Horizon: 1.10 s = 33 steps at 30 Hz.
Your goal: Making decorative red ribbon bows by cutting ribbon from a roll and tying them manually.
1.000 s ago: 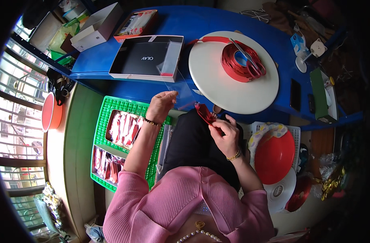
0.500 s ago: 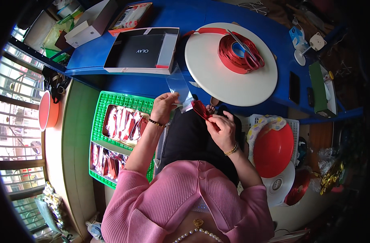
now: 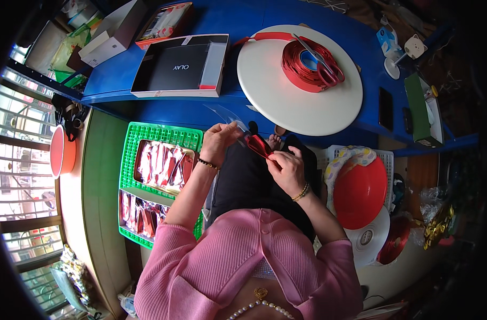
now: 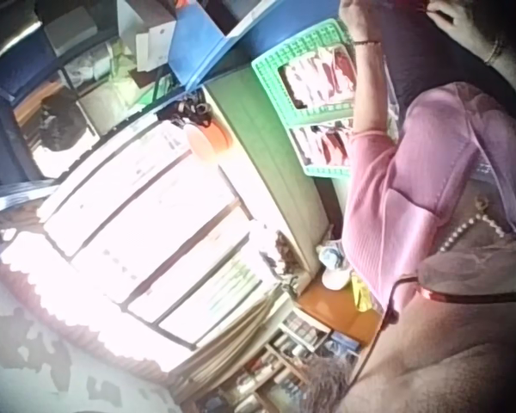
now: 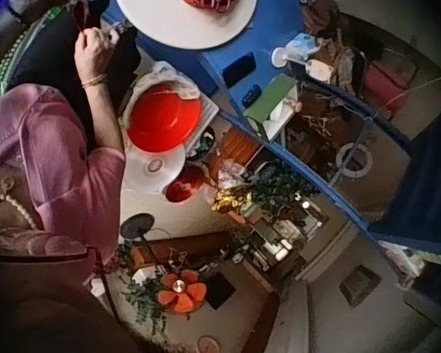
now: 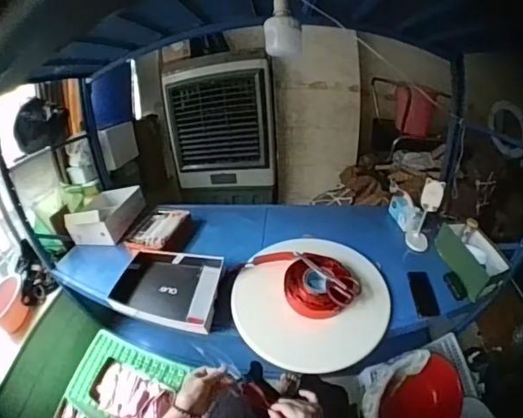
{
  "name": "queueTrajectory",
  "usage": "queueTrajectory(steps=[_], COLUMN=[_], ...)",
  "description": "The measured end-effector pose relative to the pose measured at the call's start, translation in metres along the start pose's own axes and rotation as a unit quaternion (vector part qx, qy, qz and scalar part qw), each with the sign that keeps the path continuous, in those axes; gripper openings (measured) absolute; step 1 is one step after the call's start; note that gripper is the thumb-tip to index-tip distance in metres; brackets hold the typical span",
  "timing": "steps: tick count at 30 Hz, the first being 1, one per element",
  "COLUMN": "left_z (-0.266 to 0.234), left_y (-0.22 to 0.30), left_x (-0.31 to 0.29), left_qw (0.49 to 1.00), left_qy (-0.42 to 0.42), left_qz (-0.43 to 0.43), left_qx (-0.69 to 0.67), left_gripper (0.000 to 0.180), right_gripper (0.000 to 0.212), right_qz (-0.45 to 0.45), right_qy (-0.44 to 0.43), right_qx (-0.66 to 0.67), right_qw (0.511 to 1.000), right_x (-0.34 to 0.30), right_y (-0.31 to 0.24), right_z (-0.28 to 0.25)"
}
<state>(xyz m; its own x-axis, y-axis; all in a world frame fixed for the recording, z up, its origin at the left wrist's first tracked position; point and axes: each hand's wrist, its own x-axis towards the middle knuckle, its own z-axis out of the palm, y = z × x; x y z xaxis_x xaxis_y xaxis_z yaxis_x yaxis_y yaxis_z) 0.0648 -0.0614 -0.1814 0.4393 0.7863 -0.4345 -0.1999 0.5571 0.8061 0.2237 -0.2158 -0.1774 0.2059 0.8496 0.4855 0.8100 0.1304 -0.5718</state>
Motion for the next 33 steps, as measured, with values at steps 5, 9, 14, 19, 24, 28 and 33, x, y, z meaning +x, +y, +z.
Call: queueTrajectory(steps=[5, 9, 14, 19, 24, 28, 33], left_z=[0.007, 0.013, 0.021, 0.027, 0.038, 0.028, 0.022], left_y=[-0.013, -0.029, -0.042, -0.038, -0.039, -0.03, -0.028], left_x=[-0.006, -0.017, -0.033, -0.023, -0.004, 0.005, 0.008], left_qw=[1.0, 0.998, 0.997, 0.997, 0.977, 0.975, 0.968], left_qy=[-0.016, -0.065, -0.08, -0.068, -0.096, -0.035, -0.007], left_qz=[-0.022, -0.004, -0.004, 0.026, -0.058, -0.096, -0.136], left_qx=[0.002, -0.008, 0.017, 0.023, -0.179, -0.198, -0.21], left_gripper=[0.012, 0.011, 0.018, 0.036, 0.019, 0.019, 0.018], right_gripper=[0.01, 0.009, 0.01, 0.01, 0.016, 0.062, 0.068], right_qz=[0.015, 0.033, 0.039, 0.031, 0.044, 0.026, -0.06], right_qy=[-0.014, -0.015, 0.004, 0.022, -0.031, -0.064, -0.046], right_qx=[0.0, -0.012, -0.035, -0.032, -0.01, 0.018, -0.033], right_qw=[1.0, 0.999, 0.999, 0.999, 0.998, 0.997, 0.997], right_x=[0.002, 0.004, 0.005, 0.004, 0.007, -0.006, -0.015], right_y=[-0.003, -0.006, -0.005, -0.009, -0.021, -0.021, -0.017], right_z=[0.009, 0.015, 0.017, 0.02, 0.025, 0.011, 0.016])
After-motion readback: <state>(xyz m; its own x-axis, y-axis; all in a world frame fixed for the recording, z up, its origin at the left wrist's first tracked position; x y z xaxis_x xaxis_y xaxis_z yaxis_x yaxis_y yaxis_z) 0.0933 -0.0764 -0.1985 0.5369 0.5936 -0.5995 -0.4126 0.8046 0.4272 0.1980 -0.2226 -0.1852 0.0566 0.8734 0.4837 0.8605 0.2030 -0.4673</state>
